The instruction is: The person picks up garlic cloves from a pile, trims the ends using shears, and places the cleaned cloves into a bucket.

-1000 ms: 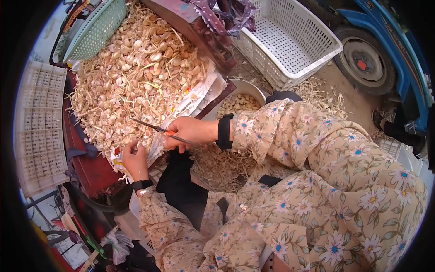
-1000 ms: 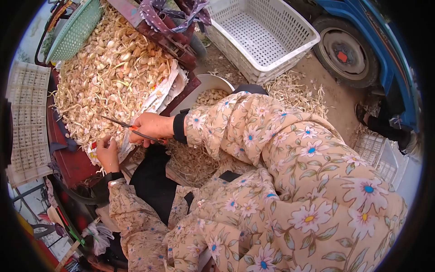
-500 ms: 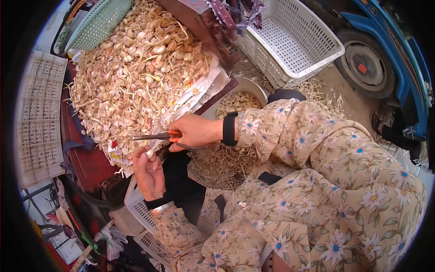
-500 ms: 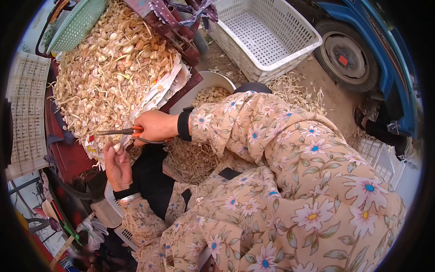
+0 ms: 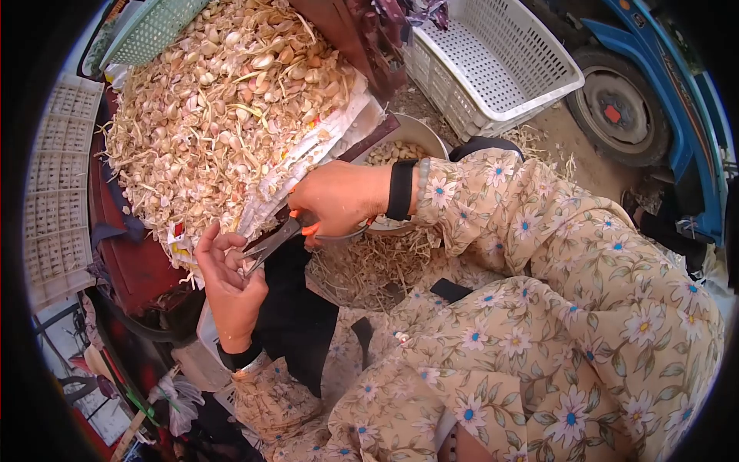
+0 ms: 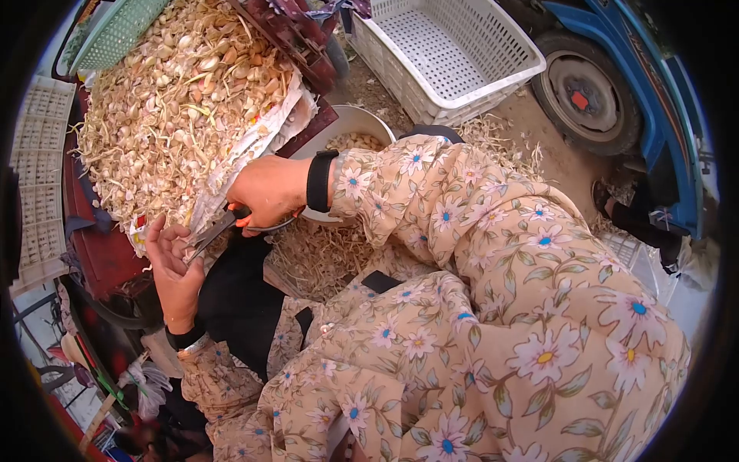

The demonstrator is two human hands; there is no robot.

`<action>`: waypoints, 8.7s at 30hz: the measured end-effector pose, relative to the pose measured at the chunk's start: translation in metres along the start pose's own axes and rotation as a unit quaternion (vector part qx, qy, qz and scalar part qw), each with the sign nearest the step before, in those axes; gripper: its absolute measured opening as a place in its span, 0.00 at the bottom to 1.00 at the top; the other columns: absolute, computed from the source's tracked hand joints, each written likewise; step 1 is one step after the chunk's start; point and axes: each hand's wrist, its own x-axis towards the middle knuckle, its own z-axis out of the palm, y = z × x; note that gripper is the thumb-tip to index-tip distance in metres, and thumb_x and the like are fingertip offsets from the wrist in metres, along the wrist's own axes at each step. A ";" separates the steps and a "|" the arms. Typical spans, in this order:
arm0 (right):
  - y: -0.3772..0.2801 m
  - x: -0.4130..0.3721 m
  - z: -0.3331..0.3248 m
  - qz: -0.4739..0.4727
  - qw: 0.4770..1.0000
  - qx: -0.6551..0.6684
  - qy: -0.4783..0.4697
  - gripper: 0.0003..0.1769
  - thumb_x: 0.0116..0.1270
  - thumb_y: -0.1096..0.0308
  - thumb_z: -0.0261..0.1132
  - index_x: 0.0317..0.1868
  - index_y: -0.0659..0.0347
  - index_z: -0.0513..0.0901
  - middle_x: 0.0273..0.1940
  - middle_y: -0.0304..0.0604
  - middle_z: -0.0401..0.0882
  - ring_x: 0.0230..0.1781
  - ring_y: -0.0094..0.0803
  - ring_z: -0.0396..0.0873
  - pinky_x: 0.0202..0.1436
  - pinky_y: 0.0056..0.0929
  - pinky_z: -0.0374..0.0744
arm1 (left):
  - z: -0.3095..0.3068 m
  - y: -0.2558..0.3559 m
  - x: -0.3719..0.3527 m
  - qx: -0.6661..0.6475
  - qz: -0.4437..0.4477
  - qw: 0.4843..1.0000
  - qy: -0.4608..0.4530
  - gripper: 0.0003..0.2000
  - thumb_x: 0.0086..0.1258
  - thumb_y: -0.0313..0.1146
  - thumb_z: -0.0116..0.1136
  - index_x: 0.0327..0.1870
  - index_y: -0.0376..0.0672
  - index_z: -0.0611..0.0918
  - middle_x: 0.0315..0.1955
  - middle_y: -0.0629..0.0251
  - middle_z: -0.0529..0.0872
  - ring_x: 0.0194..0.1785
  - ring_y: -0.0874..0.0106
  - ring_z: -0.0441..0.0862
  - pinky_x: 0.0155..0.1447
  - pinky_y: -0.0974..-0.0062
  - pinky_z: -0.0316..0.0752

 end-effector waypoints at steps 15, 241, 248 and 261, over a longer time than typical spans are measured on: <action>-0.002 0.000 0.001 -0.001 0.995 0.017 0.099 0.23 0.48 0.49 0.70 0.22 0.63 0.76 0.20 0.49 0.75 0.25 0.49 0.76 0.29 0.39 0.73 | 0.007 -0.022 -0.005 -0.098 -0.011 0.976 0.192 0.13 0.61 0.20 0.53 0.46 0.36 0.70 0.34 0.64 0.77 0.32 0.79 0.72 0.34 0.86 0.68; -0.010 0.017 0.056 0.062 0.970 0.228 0.056 0.11 0.56 0.67 0.66 0.32 0.66 0.76 0.29 0.46 0.81 0.32 0.33 0.82 0.33 0.28 0.76 | -0.105 -0.082 -0.027 0.349 0.046 0.912 0.212 0.10 0.63 0.21 0.53 0.45 0.31 0.78 0.40 0.57 0.80 0.41 0.71 0.78 0.48 0.78 0.72; 0.001 0.022 0.050 0.096 0.963 0.245 0.063 0.16 0.52 0.59 0.68 0.30 0.65 0.78 0.27 0.51 0.79 0.31 0.45 0.79 0.34 0.36 0.74 | -0.108 -0.090 0.127 0.577 0.000 0.806 0.133 0.13 0.57 0.28 0.60 0.43 0.36 0.80 0.38 0.53 0.81 0.43 0.58 0.78 0.48 0.68 0.72; -0.007 0.020 0.032 0.154 0.959 0.217 0.102 0.19 0.53 0.55 0.69 0.31 0.65 0.78 0.27 0.47 0.80 0.30 0.39 0.80 0.32 0.33 0.74 | -0.084 -0.067 0.101 0.406 0.057 0.891 0.197 0.14 0.51 0.23 0.64 0.41 0.37 0.79 0.37 0.62 0.76 0.33 0.71 0.76 0.38 0.76 0.73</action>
